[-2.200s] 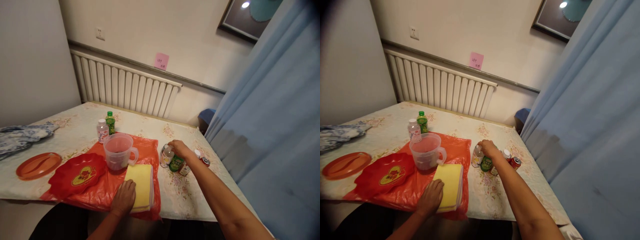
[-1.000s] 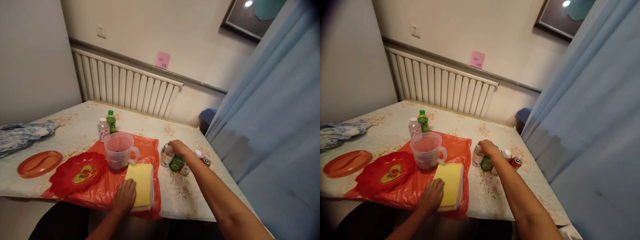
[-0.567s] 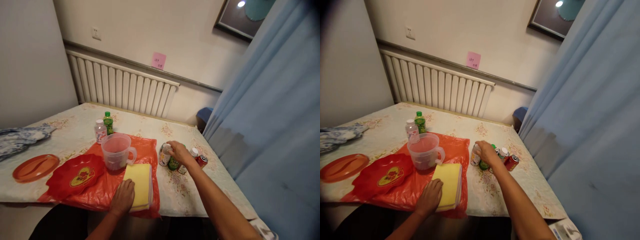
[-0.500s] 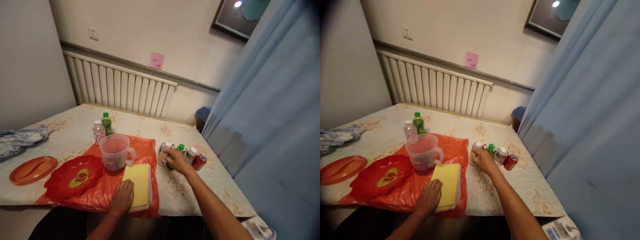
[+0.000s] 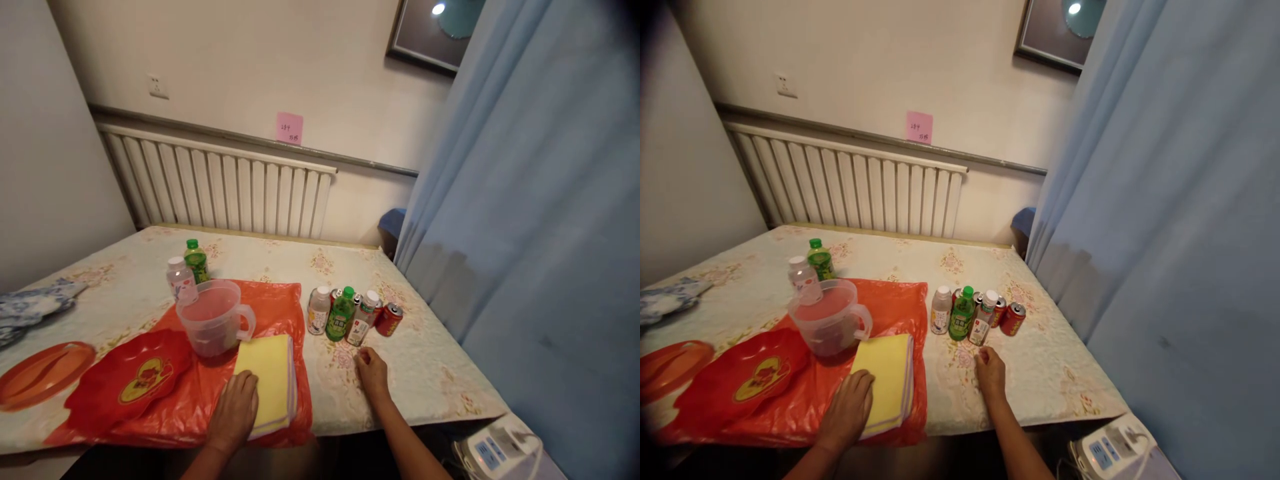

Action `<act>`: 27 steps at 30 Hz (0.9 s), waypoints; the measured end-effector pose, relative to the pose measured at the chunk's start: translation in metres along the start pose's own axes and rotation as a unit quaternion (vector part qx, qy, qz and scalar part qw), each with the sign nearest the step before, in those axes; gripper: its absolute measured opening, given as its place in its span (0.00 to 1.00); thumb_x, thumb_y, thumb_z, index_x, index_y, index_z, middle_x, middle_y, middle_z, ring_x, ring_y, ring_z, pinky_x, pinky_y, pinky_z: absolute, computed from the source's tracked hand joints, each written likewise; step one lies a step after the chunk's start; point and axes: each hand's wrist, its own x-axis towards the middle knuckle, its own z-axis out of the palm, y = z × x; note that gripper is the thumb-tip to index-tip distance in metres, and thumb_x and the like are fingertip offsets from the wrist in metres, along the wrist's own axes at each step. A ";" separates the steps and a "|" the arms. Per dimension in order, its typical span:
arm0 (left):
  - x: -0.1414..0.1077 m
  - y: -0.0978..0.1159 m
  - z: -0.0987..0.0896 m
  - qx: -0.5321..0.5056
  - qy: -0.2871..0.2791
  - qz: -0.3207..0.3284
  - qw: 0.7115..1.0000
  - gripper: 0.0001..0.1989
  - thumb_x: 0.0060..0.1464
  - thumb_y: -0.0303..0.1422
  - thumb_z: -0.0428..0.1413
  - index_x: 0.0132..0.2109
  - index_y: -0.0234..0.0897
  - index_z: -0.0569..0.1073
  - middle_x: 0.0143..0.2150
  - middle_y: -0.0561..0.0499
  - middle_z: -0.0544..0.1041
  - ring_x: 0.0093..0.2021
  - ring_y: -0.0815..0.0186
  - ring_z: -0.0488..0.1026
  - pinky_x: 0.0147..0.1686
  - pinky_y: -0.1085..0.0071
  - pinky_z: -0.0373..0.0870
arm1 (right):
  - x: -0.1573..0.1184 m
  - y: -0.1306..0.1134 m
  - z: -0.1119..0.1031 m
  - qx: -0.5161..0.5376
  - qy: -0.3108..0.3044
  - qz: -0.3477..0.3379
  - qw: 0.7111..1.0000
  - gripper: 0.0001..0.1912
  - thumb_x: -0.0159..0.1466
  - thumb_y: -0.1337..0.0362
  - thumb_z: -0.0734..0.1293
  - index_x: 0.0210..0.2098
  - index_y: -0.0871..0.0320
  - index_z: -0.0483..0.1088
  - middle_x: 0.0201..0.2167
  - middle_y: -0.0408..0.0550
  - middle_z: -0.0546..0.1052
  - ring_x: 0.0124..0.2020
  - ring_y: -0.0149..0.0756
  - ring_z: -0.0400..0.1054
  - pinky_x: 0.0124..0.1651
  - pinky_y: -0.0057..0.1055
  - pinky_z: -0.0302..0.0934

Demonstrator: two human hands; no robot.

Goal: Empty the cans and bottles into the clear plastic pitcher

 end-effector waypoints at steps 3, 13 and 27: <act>0.000 -0.001 0.001 0.004 -0.007 0.001 1.000 0.12 0.60 0.27 0.46 0.47 0.39 0.71 0.47 0.47 0.73 0.47 0.58 0.69 0.51 0.59 0.63 | 0.007 0.003 0.009 -0.015 0.035 0.023 0.999 0.14 0.59 0.59 0.60 0.40 0.58 0.71 0.30 0.49 0.77 0.32 0.40 0.71 0.36 0.30 0.61; 0.000 -0.001 0.003 0.007 -0.007 0.001 1.000 0.11 0.60 0.29 0.46 0.47 0.40 0.70 0.47 0.47 0.74 0.48 0.58 0.69 0.53 0.58 0.63 | 0.021 0.003 0.019 -0.066 0.069 0.070 0.993 0.11 0.60 0.58 0.63 0.39 0.57 0.70 0.35 0.49 0.76 0.34 0.40 0.71 0.32 0.29 0.54; 0.000 -0.001 0.002 0.005 -0.008 -0.003 1.000 0.11 0.60 0.28 0.47 0.47 0.38 0.70 0.47 0.46 0.73 0.48 0.58 0.69 0.52 0.58 0.64 | 0.022 0.005 0.020 -0.087 0.073 0.060 0.992 0.12 0.62 0.56 0.62 0.39 0.57 0.70 0.36 0.50 0.77 0.34 0.39 0.70 0.32 0.29 0.54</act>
